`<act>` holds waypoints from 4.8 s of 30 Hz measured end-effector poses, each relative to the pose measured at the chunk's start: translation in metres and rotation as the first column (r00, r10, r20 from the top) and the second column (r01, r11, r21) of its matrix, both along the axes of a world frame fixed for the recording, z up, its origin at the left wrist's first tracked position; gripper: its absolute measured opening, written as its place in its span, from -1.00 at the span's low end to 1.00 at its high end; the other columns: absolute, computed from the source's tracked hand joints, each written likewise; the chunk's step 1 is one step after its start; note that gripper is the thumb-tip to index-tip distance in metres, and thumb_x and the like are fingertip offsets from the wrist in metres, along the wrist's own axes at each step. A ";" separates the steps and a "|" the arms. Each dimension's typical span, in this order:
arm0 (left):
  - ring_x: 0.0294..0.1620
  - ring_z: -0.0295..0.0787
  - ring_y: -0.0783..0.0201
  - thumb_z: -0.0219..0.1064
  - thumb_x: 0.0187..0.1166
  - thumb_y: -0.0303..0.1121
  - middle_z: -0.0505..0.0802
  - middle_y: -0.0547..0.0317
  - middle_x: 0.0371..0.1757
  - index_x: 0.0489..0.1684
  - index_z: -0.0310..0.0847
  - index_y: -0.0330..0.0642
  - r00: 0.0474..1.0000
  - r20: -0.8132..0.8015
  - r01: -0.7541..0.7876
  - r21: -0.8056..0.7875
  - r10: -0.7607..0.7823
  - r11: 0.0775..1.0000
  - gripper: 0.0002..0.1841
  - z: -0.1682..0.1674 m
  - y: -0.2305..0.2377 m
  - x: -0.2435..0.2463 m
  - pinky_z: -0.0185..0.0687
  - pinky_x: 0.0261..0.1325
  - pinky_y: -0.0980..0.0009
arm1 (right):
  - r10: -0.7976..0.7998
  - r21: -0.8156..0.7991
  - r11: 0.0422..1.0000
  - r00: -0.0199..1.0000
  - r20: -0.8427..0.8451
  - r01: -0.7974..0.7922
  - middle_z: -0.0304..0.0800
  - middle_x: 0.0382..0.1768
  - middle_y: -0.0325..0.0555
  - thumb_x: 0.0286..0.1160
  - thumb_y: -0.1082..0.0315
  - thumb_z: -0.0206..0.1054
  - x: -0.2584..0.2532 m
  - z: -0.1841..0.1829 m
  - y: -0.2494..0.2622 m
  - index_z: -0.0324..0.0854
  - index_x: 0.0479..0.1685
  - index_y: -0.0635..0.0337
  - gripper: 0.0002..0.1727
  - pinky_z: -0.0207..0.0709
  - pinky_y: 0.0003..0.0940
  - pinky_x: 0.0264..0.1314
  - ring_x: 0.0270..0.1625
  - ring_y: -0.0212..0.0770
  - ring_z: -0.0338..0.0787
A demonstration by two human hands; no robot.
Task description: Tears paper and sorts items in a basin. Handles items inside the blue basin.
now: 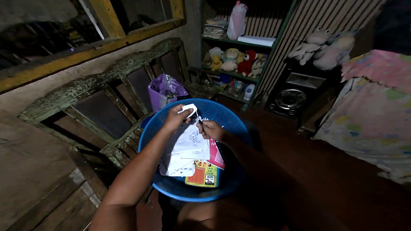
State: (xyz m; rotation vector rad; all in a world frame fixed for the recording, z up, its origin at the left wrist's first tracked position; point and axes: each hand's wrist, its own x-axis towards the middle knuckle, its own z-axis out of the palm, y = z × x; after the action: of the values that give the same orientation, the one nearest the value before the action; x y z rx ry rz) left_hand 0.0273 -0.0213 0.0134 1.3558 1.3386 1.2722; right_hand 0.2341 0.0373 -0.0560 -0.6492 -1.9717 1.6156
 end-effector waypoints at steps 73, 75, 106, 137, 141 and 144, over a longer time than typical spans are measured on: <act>0.54 0.56 -0.13 0.33 0.56 -0.12 0.74 -0.04 0.43 -0.07 0.81 -0.17 0.501 -0.787 0.044 0.438 0.360 0.898 -0.69 -0.014 0.030 -0.028 0.39 0.60 -0.20 | -0.006 0.569 0.775 0.898 0.441 -0.274 0.87 -0.21 -0.03 0.64 0.21 0.33 -0.004 0.008 -0.032 0.79 0.02 0.15 -0.76 0.68 0.20 0.09 -0.09 -0.03 0.85; 0.51 0.56 -0.17 0.27 0.55 -0.06 0.72 -0.01 0.46 -0.11 0.82 -0.12 0.440 -0.802 0.058 0.473 0.403 0.879 -0.66 -0.013 0.030 -0.029 0.41 0.55 -0.23 | -0.056 0.603 0.757 0.893 0.446 -0.253 0.88 -0.18 -0.03 0.68 0.27 0.25 0.000 0.010 -0.028 0.82 -0.05 0.15 -0.76 0.67 0.21 0.10 -0.05 -0.02 0.86; 0.65 0.41 -0.23 0.49 0.47 -0.09 0.62 -0.08 0.60 -0.05 0.85 -0.10 0.461 -0.872 0.021 0.195 0.163 0.981 -0.70 -0.004 0.037 -0.044 0.12 0.65 -0.39 | -0.348 0.117 0.936 0.822 0.450 0.332 0.81 0.05 0.20 0.56 0.22 0.37 0.073 -0.039 -0.019 0.65 0.25 0.33 -0.59 0.71 0.09 0.08 0.02 0.04 0.84; 0.63 0.43 -0.24 0.58 0.42 -0.14 0.62 -0.04 0.60 -0.09 0.86 -0.14 0.472 -0.872 0.033 0.166 0.132 0.986 -0.71 -0.003 0.045 -0.038 0.16 0.62 -0.42 | -0.733 -0.535 0.662 0.603 -0.316 0.524 0.76 0.16 0.19 0.56 0.47 0.37 0.102 -0.025 -0.035 0.27 0.55 0.34 -0.41 0.79 -0.07 0.13 0.10 0.00 0.85; 0.63 0.43 -0.23 0.52 0.47 -0.08 0.63 -0.04 0.60 -0.08 0.86 -0.09 0.444 -0.888 0.025 0.143 0.117 0.989 -0.70 -0.005 0.046 -0.042 0.13 0.64 -0.41 | -0.724 -0.518 0.680 0.589 -0.359 0.519 0.76 0.11 0.18 0.54 0.47 0.38 0.101 -0.031 -0.031 0.27 0.52 0.35 -0.41 0.78 -0.14 0.05 0.02 -0.04 0.84; 0.61 0.46 -0.23 0.53 0.45 -0.08 0.62 -0.03 0.60 -0.08 0.87 -0.07 0.438 -0.891 0.026 0.147 0.121 0.989 -0.71 -0.006 0.046 -0.042 0.14 0.62 -0.41 | -0.721 -0.528 0.685 0.574 -0.388 0.502 0.76 0.02 0.15 0.50 0.50 0.39 0.101 -0.034 -0.030 0.31 0.45 0.35 -0.46 0.75 -0.23 -0.10 -0.12 -0.11 0.82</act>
State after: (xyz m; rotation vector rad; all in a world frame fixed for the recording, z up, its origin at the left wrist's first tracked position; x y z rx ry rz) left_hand -0.0152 0.0243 0.0076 2.2931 2.0164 0.5930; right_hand 0.3354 0.0068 -0.0898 -0.7690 -0.8368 1.4621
